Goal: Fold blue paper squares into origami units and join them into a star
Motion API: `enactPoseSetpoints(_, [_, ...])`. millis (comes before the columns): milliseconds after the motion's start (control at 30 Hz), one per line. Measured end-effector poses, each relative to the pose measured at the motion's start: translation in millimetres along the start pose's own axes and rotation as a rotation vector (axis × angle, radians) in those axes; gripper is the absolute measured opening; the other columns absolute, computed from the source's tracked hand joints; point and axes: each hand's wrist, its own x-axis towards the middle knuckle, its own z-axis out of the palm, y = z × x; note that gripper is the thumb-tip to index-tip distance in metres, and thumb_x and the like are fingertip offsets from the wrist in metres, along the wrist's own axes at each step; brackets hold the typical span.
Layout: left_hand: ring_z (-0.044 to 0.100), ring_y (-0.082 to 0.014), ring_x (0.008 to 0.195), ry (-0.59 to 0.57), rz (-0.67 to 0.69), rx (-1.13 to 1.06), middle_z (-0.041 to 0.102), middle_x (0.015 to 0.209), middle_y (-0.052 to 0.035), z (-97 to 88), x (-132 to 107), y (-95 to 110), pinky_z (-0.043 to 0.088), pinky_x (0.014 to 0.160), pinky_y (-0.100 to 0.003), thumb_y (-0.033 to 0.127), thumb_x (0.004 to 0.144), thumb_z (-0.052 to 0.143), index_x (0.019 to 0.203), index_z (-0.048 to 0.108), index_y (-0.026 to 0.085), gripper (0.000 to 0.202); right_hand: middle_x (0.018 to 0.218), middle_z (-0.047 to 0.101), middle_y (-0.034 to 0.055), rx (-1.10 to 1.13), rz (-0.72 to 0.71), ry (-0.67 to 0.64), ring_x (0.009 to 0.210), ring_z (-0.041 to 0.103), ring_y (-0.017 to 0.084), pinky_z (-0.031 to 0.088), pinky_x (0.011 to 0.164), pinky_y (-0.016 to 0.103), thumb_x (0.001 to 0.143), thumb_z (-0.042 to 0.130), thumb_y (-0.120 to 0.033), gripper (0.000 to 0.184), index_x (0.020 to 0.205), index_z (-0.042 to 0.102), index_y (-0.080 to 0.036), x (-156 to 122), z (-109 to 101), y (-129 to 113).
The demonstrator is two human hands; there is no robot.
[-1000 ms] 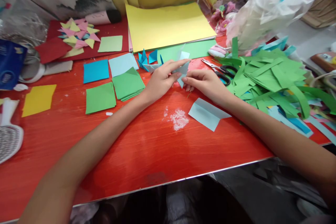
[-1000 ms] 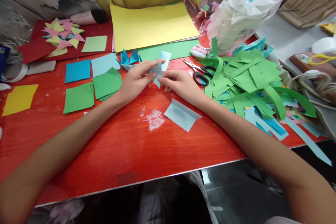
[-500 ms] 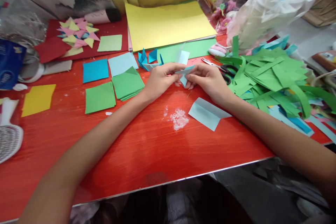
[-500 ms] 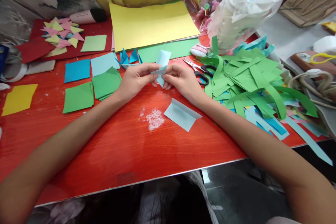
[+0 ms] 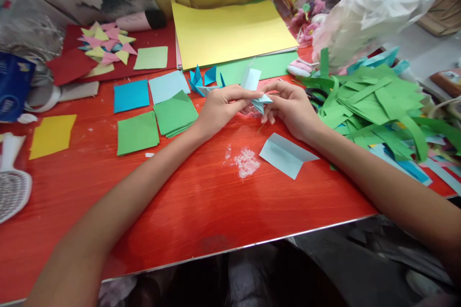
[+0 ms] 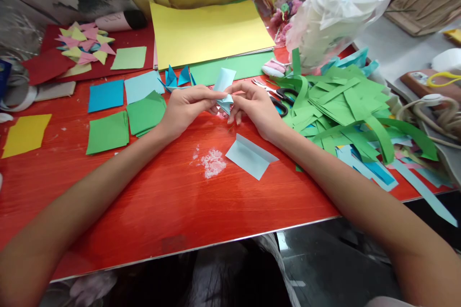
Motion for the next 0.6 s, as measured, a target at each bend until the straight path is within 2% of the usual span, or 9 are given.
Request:
enactPoseSetpoints(133, [0.063,-0.0088,0.070,0.049,0.049,0.176,0.067,0.083,0.0007,0.8,-1.2,2.2,0.053,0.068,-0.024,0.014,0.084,0.057,0.092,0.074,0.025,0.022,0.064,0.062,0.0000,0.022,0.032,0.005,0.052,0.063,0.011,0.047,0.045,0.022,0.084,0.058,-0.023,0.009,0.087,0.063,-0.016,0.7,-0.5,-1.3])
enactPoseSetpoints(267, [0.063,-0.0096,0.071,0.067,0.019,0.234,0.067,0.086,-0.0010,1.2,-1.3,6.4,0.051,0.072,-0.027,0.015,0.085,0.055,0.089,0.074,0.023,0.021,0.071,0.065,0.0015,-0.018,0.029,-0.002,0.059,0.065,0.013,0.051,0.052,0.024,0.080,0.066,-0.020,0.017,0.096,0.065,-0.017,1.6,-1.4,0.1])
enactPoseSetpoints(467, [0.064,-0.0110,0.075,0.061,-0.055,0.100,0.069,0.090,-0.0017,1.1,1.2,2.7,0.053,0.071,-0.026,0.028,0.087,0.056,0.096,0.070,0.021,0.018,0.073,0.064,0.0007,-0.120,-0.028,0.011,0.063,0.063,0.014,0.051,0.057,0.028,0.080,0.067,-0.018,0.024,0.104,0.062,-0.020,0.8,-1.1,1.5])
enactPoseSetpoints(600, [0.064,-0.0102,0.073,0.079,-0.102,0.018,0.068,0.083,0.0005,0.7,2.4,-0.5,0.055,0.070,-0.025,0.027,0.086,0.058,0.094,0.067,0.020,0.014,0.075,0.065,0.0011,-0.115,-0.029,-0.006,0.064,0.062,0.013,0.050,0.059,0.027,0.080,0.068,-0.021,0.026,0.106,0.061,-0.020,0.3,-1.3,1.5])
